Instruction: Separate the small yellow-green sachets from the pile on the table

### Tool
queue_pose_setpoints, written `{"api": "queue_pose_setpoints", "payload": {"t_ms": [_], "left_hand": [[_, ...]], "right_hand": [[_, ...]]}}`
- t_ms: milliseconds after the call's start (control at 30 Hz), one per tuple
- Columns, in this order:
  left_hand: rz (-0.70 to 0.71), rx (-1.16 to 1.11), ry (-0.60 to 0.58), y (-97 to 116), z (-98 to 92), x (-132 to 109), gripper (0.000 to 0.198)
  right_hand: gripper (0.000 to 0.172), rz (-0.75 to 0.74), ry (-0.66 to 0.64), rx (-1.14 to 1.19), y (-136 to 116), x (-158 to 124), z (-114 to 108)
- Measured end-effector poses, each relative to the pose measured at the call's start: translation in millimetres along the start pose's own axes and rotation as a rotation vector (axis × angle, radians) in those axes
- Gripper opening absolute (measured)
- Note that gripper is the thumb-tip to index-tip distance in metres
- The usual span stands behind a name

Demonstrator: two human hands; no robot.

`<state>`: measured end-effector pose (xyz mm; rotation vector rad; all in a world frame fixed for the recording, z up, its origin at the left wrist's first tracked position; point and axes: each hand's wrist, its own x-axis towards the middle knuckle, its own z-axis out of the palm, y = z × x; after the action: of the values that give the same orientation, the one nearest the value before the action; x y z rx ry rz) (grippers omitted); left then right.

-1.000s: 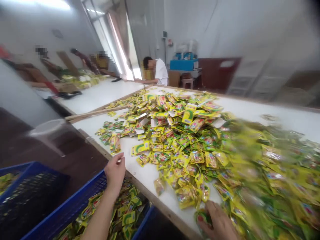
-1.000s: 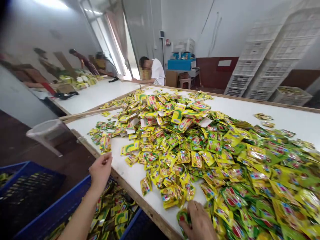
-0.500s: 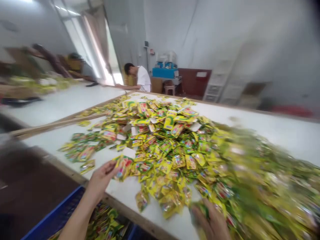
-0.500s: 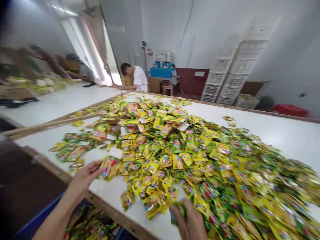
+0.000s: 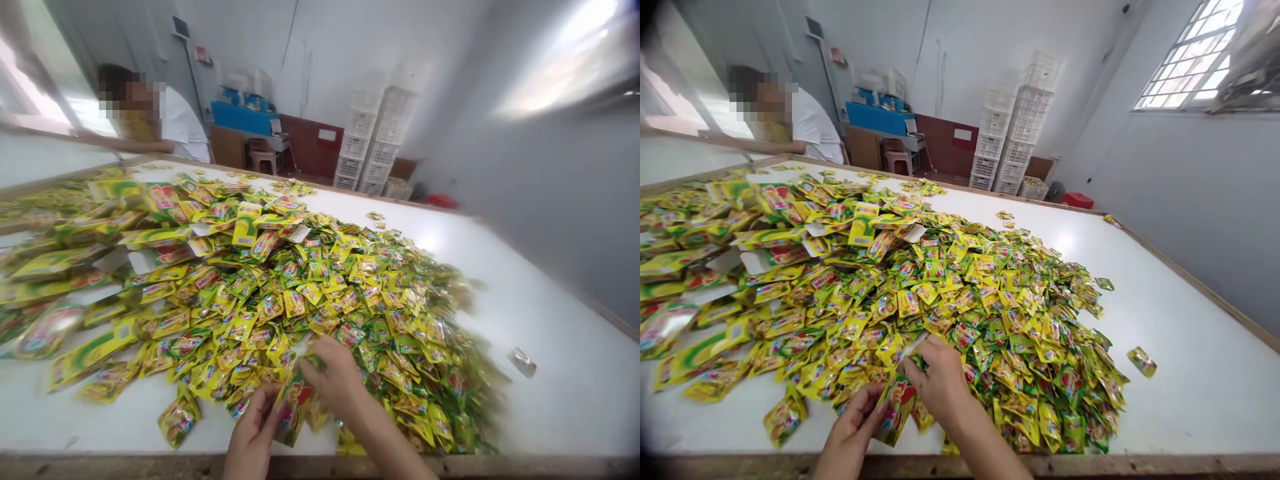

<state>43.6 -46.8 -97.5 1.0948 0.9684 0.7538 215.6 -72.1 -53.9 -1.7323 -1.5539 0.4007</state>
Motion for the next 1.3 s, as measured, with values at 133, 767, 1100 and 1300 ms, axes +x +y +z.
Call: {"api": "queue_pose_setpoints", "payload": {"t_ms": [133,767,1100,1300], "left_hand": [[0.068,0.061,-0.028,-14.2,13.7,-1.2,0.032],[-0.106,-0.063,-0.118,8.8,12.3,-2.5,0.04],[-0.303,-0.267,-0.284,30.1,-5.7,-1.0,0.033],[-0.222,-0.198,-0.166,29.1,3.7,-2.5,0.027]], "right_hand": [[0.003,-0.033,-0.326,-0.054,-2.8,1.6,-29.5],[0.028,0.313,-0.002,0.489,17.0,-40.7,-3.5],[0.035,0.442,-0.247,0.849,7.6,-43.3,17.1],[0.024,0.361,-0.084,0.72,13.7,-34.7,24.0]]}}
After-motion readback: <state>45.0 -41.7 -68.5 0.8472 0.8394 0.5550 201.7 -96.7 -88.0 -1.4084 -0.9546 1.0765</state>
